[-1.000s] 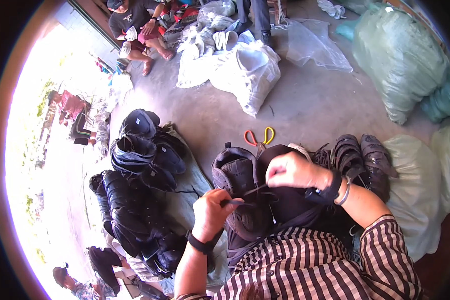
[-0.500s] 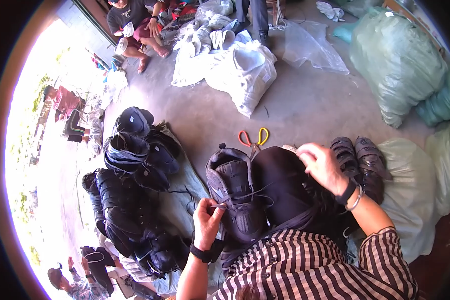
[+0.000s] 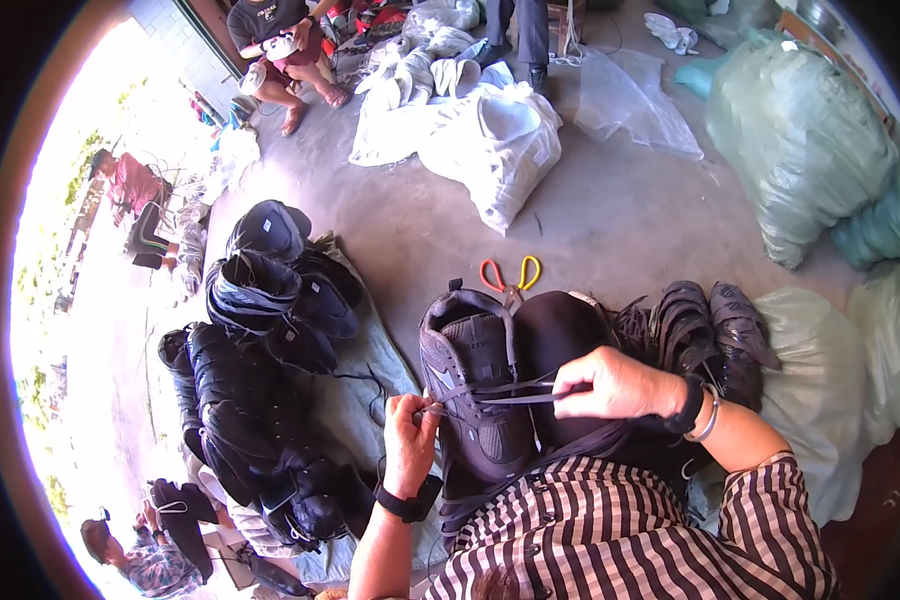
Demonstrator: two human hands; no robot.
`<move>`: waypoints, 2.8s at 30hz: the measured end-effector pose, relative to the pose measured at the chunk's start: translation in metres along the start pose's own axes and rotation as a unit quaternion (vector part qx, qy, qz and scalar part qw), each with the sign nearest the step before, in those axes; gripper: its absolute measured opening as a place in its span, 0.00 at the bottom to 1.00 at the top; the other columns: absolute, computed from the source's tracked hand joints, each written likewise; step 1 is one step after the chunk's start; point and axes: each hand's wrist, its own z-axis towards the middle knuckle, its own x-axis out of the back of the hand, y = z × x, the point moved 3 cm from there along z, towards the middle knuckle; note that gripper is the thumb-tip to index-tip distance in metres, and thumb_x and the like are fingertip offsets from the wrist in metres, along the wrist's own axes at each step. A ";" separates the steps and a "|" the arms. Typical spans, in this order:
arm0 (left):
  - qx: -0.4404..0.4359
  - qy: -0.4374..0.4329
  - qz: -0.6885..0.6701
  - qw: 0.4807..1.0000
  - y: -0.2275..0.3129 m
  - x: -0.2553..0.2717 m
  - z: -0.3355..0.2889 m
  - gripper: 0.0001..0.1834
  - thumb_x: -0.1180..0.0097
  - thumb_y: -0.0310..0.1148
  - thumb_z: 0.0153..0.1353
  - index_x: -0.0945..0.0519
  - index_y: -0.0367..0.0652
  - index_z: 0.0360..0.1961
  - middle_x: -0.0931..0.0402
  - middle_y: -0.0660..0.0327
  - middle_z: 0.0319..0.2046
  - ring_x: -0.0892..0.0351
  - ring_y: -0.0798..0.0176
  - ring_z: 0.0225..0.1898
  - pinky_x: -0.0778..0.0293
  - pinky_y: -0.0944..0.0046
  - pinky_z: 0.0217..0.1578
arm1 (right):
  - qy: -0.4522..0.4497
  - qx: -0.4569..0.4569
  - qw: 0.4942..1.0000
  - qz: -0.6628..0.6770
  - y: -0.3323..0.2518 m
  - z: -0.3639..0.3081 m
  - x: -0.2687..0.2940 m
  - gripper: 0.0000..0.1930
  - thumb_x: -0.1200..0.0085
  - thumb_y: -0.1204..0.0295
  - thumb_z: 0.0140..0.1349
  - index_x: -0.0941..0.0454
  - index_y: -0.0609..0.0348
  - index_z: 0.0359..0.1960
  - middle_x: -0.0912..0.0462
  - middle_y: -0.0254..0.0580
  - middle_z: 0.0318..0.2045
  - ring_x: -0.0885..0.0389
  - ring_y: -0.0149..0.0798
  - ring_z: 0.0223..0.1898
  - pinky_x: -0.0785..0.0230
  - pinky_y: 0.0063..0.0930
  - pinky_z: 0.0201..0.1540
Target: Insert laces into several pairs of black athletic shoes while seated in a workshop area.
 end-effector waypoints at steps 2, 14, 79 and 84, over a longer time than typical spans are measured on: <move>-0.016 0.009 -0.006 1.000 -0.003 0.001 0.001 0.06 0.45 0.28 0.60 0.29 0.36 0.31 0.31 0.57 0.27 0.34 0.63 0.24 0.33 0.65 0.30 | -0.022 -0.074 0.995 0.061 0.005 0.007 0.009 0.08 0.42 0.71 0.56 0.19 0.63 0.33 0.20 0.36 0.23 0.25 0.24 0.25 0.32 0.21 0.32; 0.073 0.142 -0.506 0.848 -0.007 0.126 0.063 0.05 0.51 0.34 0.67 0.27 0.46 0.39 0.44 0.74 0.14 0.51 0.79 0.11 0.52 0.75 0.12 | -0.088 -0.029 0.986 0.136 0.005 0.032 -0.014 0.11 0.43 0.73 0.57 0.19 0.63 0.40 0.17 0.35 0.31 0.25 0.23 0.22 0.31 0.19 0.27; 0.102 -0.103 -0.278 0.950 0.023 -0.011 0.017 0.14 0.47 0.37 0.65 0.23 0.38 0.27 0.27 0.70 0.23 0.35 0.75 0.26 0.36 0.73 0.30 | 0.050 -0.035 0.998 0.004 0.001 0.047 -0.013 0.04 0.48 0.76 0.58 0.26 0.64 0.33 0.19 0.48 0.25 0.17 0.45 0.30 0.26 0.32 0.33; 0.126 -0.100 -0.270 0.950 0.023 -0.011 0.022 0.13 0.44 0.37 0.62 0.23 0.38 0.26 0.27 0.69 0.22 0.34 0.74 0.26 0.35 0.72 0.29 | 0.040 0.009 0.997 -0.061 -0.001 0.047 -0.012 0.04 0.50 0.75 0.59 0.26 0.63 0.33 0.19 0.48 0.24 0.18 0.47 0.28 0.26 0.34 0.33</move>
